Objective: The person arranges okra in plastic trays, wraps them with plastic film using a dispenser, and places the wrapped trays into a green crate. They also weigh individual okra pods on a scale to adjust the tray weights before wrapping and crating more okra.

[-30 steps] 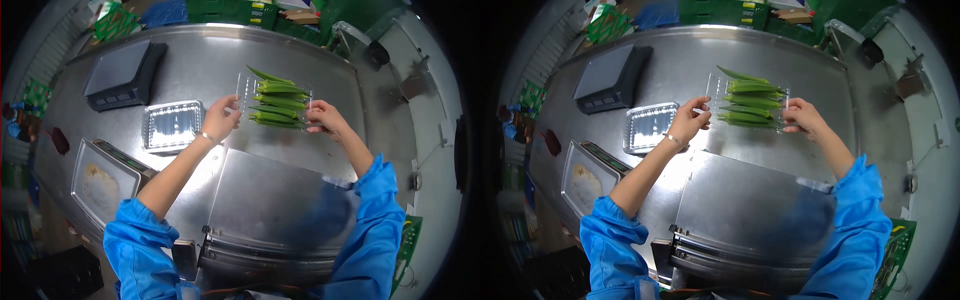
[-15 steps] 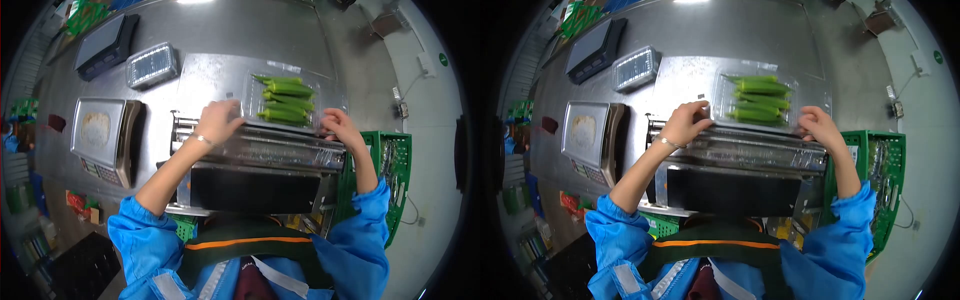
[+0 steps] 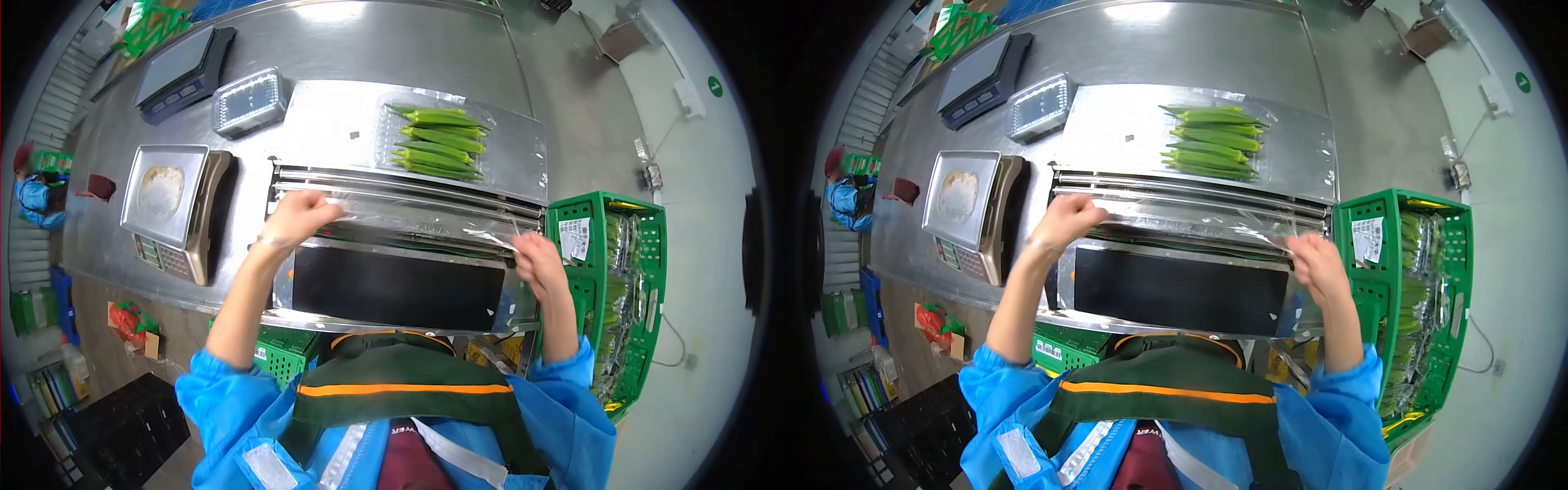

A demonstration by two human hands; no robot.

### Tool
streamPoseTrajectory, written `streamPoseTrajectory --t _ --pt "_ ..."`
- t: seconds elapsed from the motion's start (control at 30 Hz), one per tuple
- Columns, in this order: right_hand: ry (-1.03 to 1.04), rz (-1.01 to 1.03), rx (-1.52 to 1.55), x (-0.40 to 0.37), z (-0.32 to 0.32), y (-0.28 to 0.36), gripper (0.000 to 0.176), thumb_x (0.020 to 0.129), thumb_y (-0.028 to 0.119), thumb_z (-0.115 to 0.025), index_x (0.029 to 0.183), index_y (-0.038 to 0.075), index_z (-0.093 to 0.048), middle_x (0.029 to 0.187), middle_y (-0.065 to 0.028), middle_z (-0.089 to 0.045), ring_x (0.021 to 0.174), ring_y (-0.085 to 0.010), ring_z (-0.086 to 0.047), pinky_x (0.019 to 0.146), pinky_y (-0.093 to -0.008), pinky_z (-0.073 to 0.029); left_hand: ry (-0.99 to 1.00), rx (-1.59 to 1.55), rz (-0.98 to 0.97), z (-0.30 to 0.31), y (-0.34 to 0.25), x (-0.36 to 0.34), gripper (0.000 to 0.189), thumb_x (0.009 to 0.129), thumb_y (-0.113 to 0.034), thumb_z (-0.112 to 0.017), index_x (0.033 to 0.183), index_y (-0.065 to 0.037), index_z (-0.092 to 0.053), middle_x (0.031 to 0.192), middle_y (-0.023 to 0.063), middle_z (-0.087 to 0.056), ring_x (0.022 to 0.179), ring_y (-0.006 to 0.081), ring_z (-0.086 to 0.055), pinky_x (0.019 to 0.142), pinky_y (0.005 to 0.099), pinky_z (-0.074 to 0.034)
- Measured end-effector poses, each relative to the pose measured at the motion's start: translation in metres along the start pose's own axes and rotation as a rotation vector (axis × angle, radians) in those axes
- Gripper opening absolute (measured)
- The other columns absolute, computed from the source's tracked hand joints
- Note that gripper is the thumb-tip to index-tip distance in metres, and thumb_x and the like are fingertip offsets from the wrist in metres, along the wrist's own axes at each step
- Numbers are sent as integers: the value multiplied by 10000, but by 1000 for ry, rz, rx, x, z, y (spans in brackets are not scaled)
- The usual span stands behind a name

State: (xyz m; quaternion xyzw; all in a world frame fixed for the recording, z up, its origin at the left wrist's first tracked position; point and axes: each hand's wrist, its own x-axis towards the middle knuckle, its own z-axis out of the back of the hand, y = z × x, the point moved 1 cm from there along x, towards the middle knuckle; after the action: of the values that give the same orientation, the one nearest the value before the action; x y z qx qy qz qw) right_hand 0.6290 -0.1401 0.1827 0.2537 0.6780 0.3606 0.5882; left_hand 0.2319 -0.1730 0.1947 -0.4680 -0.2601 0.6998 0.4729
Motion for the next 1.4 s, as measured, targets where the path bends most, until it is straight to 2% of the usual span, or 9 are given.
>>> streamPoseTrajectory --t 0.13,0.2,0.3,0.43,0.47,0.53,0.8,1.2,1.4 --pt "801 -217 1054 -55 15 -12 241 905 150 -450 687 67 -509 569 -23 -438 396 -111 -352 319 -227 -264 636 -1356 218 10 19 -57 303 829 -184 -495 550 -143 -384 524 -16 -378 489 111 -410 495 260 -327" --pt "827 94 1056 -50 14 37 156 878 118 -474 766 32 -538 709 -82 -509 580 -172 -440 497 -281 -338 663 -1206 -347 16 -16 -46 311 850 -207 -469 555 -145 -392 584 26 -425 542 155 -425 695 335 -427" --pt "872 610 988 7 13 140 126 837 70 -509 885 -20 -582 918 -171 -616 855 -264 -571 765 -363 -448 277 -1713 -396 38 -119 26 348 894 -208 -401 588 -74 -500 828 177 -617 1005 334 -553 1045 427 -308" --pt "156 926 265 168 -21 177 267 884 158 -446 1002 -19 -608 1111 -131 -605 1108 -274 -515 974 -357 -375 -146 -546 -694 -4 -111 186 338 915 -198 -401 889 46 -633 1036 183 -623 1133 296 -510 996 370 -372" --pt "-198 914 -434 180 -40 167 291 883 211 -455 993 13 -639 1124 -127 -605 1090 -235 -537 961 -308 -376 -190 -250 -634 -20 -101 203 339 915 -202 -403 926 47 -633 1031 167 -628 1136 280 -511 993 359 -373" --pt "-34 481 -607 204 -63 142 291 892 244 -453 955 46 -657 1135 -135 -598 1081 -199 -545 930 -278 -384 -240 235 -836 -34 -77 217 347 940 -228 -407 1044 37 -606 1105 129 -611 1145 237 -502 978 344 -367" --pt "263 -5 -280 154 -33 123 544 939 422 -335 1253 -14 -415 1157 -174 -555 928 -248 -609 625 -346 -571 603 -369 -63 9 -71 163 601 927 -508 -308 1258 -14 -401 1008 178 -618 878 226 -636 606 289 -551" --pt "403 -73 -218 -52 -38 25 728 907 537 -313 1301 -74 -275 1233 -258 -445 1002 -361 -573 482 -379 -562 753 -319 -123 6 -25 -50 536 942 -432 -346 1310 -43 -376 1162 149 -541 866 187 -616 620 269 -549" --pt "191 -280 -147 -40 -54 -66 773 892 593 -269 1274 -77 -321 1072 -249 -560 892 -321 -625 487 -349 -553 293 -593 57 -50 97 -51 259 892 -201 -545 929 40 -631 876 107 -658 652 129 -617 601 223 -515"
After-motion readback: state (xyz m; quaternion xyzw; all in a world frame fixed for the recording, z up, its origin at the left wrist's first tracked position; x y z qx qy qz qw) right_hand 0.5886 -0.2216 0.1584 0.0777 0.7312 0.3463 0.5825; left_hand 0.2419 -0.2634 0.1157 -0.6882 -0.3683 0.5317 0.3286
